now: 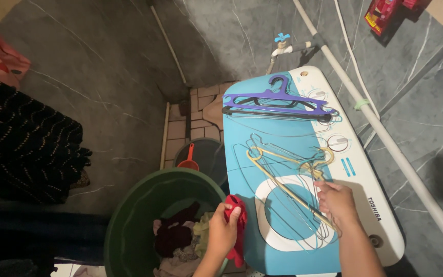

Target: Hanging washed clothes onto hangers and then placing the hangers onto a drying rack.

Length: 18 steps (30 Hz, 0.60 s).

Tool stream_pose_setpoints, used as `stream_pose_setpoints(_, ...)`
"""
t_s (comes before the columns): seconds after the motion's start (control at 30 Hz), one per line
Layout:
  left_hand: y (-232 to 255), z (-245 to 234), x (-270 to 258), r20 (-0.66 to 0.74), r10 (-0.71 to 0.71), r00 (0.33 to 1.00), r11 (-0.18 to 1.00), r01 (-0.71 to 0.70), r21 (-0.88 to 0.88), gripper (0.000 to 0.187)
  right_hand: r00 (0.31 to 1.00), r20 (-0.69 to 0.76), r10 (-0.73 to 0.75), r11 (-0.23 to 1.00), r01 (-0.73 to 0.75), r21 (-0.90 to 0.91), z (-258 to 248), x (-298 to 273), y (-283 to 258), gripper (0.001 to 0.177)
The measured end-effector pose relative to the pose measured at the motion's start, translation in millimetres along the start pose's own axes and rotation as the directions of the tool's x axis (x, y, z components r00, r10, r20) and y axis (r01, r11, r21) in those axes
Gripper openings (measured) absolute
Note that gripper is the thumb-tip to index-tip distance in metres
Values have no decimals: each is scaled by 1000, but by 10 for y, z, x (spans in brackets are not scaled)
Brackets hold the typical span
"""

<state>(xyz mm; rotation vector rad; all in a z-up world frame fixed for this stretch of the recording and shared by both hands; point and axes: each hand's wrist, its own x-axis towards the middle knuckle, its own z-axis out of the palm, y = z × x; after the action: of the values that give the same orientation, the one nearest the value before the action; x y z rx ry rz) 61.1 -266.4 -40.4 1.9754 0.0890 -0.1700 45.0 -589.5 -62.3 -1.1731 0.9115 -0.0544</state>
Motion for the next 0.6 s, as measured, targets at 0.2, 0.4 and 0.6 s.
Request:
stream_pose_setpoints(0.2, -290, 300, 200, 18, 46, 999, 999, -46, 21, 33, 989, -79, -127, 992, 127, -6, -114, -154, -94, 25)
stream_pose_setpoints(0.4, -631, 768, 408, 31, -69, 997, 997, 68, 31, 38, 985, -68, -162, 987, 160, -25, -103, -615, -418, 28)
stream_pose_setpoints(0.6, -703, 914, 469, 56, 61, 997, 995, -65, 72, 38, 916, 188, -355, 932, 363, -13, -343, -486, -193, 20)
